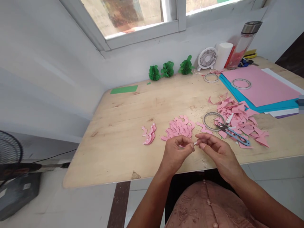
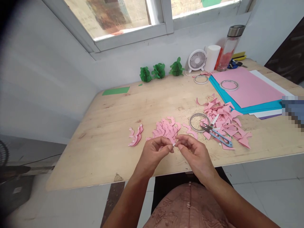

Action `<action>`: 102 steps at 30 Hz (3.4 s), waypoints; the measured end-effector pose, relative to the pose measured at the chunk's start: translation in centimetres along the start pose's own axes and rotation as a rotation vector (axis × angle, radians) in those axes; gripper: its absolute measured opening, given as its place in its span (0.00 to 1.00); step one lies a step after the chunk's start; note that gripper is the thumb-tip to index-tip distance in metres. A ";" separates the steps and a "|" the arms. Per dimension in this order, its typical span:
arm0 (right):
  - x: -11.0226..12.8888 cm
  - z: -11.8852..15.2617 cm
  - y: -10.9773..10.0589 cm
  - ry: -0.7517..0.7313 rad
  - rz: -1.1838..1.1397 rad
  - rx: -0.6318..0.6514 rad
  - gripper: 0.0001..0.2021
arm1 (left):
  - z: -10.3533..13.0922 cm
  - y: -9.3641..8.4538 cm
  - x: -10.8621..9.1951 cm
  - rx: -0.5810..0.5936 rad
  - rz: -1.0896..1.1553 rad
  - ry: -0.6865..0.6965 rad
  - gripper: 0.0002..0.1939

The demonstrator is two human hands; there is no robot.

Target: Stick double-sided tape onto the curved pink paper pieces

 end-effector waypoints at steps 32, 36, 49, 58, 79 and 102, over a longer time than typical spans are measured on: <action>3.2 0.4 0.4 -0.387 0.522 -0.100 0.11 | -0.1 0.9 0.9 0.095 0.156 -0.087 0.05; 2.9 0.3 0.1 -0.356 0.498 -0.113 0.10 | 0.1 0.8 0.8 0.085 0.156 -0.086 0.05; 0.4 -0.3 -0.3 -0.005 0.011 0.027 0.08 | 1.1 -0.2 -1.5 -0.161 -0.372 0.351 0.05; 0.5 -0.1 -0.1 0.035 -0.066 0.055 0.06 | 1.7 0.1 -2.6 -0.169 -0.472 0.531 0.06; -0.1 -0.3 0.5 0.005 -0.053 0.109 0.11 | 0.6 1.0 0.0 0.118 0.145 -0.028 0.06; -1.3 0.0 0.3 0.150 -0.301 0.052 0.13 | 1.1 -0.5 1.7 0.000 0.052 -0.032 0.04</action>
Point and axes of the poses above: each hand's wrist, its own z-axis away from the middle knuckle, its own y-axis out of the palm, x = y × z, the point moved 6 cm from there along -z, towards the middle knuckle, and after that the axes turned 1 degree about -x, right-handed, at the moved point
